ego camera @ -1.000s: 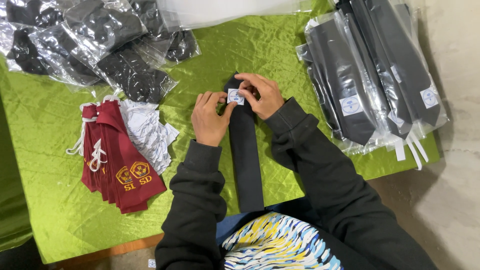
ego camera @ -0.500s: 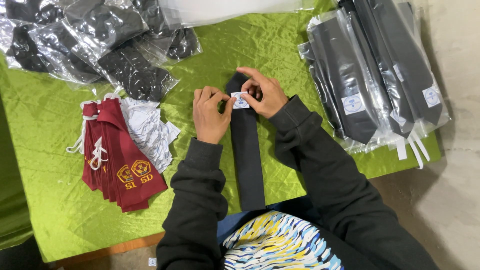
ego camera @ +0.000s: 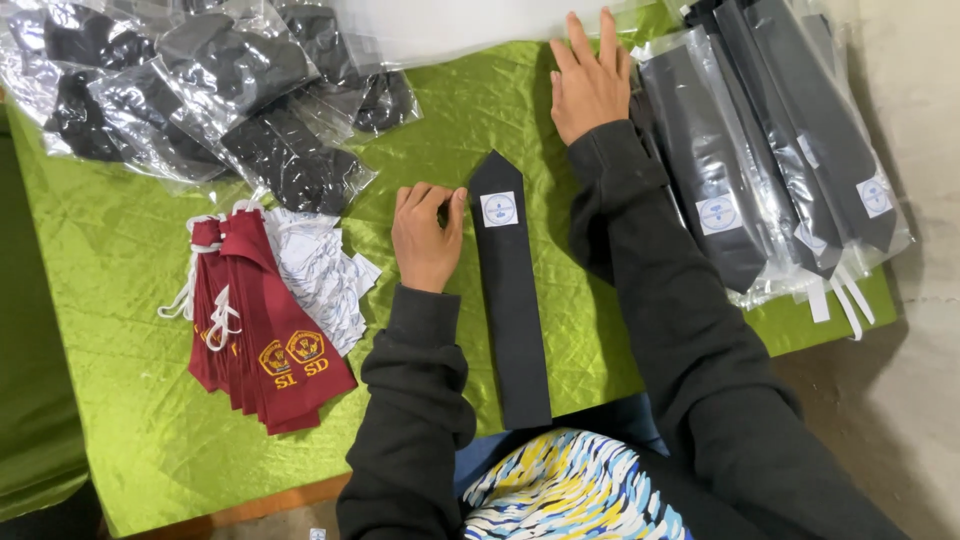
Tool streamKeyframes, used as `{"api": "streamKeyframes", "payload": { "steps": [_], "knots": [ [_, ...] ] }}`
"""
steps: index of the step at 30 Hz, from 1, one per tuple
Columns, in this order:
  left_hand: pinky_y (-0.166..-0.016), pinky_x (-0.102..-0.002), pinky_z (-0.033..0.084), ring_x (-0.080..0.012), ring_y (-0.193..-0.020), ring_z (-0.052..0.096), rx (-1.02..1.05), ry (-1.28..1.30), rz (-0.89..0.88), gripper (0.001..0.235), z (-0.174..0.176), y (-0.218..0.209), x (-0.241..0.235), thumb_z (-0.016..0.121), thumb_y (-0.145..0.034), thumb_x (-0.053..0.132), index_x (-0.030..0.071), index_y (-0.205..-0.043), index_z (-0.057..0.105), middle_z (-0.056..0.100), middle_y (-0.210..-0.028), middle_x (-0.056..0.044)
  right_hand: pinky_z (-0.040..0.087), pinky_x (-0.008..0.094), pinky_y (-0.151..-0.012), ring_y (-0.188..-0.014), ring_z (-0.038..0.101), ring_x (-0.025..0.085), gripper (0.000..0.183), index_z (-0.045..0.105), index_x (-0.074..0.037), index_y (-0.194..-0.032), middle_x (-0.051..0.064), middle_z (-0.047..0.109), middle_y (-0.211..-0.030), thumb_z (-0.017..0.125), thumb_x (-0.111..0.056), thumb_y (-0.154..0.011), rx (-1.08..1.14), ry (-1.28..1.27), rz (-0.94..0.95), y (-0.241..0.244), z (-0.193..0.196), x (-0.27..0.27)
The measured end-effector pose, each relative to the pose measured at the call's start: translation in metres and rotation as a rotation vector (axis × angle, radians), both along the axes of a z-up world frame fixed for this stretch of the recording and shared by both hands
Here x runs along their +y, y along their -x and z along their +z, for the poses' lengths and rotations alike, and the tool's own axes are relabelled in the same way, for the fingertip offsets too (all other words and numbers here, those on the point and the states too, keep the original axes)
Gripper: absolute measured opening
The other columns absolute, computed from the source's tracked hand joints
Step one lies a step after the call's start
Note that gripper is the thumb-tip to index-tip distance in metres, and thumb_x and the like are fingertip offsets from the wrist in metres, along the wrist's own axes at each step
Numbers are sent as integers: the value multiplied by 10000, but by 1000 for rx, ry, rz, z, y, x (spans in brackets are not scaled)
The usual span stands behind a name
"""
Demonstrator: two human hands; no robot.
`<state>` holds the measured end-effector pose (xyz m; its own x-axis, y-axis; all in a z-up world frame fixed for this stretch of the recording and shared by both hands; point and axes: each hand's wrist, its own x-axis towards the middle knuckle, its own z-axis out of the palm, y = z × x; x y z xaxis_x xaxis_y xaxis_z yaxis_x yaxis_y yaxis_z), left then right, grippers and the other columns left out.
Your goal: Applying a label to a black belt and inserting it into a clear plastic sleeve for packaging.
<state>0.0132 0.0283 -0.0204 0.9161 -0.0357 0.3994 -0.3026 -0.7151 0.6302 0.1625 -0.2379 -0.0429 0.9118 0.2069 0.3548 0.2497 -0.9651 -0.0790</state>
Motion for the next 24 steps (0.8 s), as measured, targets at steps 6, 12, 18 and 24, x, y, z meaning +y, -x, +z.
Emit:
{"api": "streamKeyframes", "payload": {
  "steps": [6,12,18,24],
  "knots": [
    [-628,-403,458,-266,-829,506,1,-17,12,216,-2,-2,3,653,-1050,213,73,-894,707,629,-855,-63,482,603,-1064,-1377,329,372,312,582,-41,-1401,119,492,-1445,658,-52,-1098,-112,21,45,-16,-14,9],
    [-602,-415,485,-265,-869,534,27,-25,30,202,-4,-2,2,664,-1039,223,79,-916,733,643,-875,-52,488,444,-720,-944,472,323,65,718,-23,-985,119,529,-1008,664,-48,-1012,-82,108,0,-27,-16,12],
    [-616,-419,483,-263,-857,525,37,-18,32,239,-6,-3,2,664,-1039,247,74,-882,714,642,-866,-59,502,416,-791,-1038,496,282,145,634,-73,-933,74,541,-1034,722,-142,-1025,-177,30,20,-22,-14,9],
    [-604,-410,481,-256,-850,535,40,-37,42,240,-5,-3,2,676,-1028,247,74,-865,707,645,-854,-55,504,444,-781,-965,510,288,175,628,-74,-1015,90,557,-1075,589,-215,-1111,-102,209,-132,-18,-10,16]
  ]
}}
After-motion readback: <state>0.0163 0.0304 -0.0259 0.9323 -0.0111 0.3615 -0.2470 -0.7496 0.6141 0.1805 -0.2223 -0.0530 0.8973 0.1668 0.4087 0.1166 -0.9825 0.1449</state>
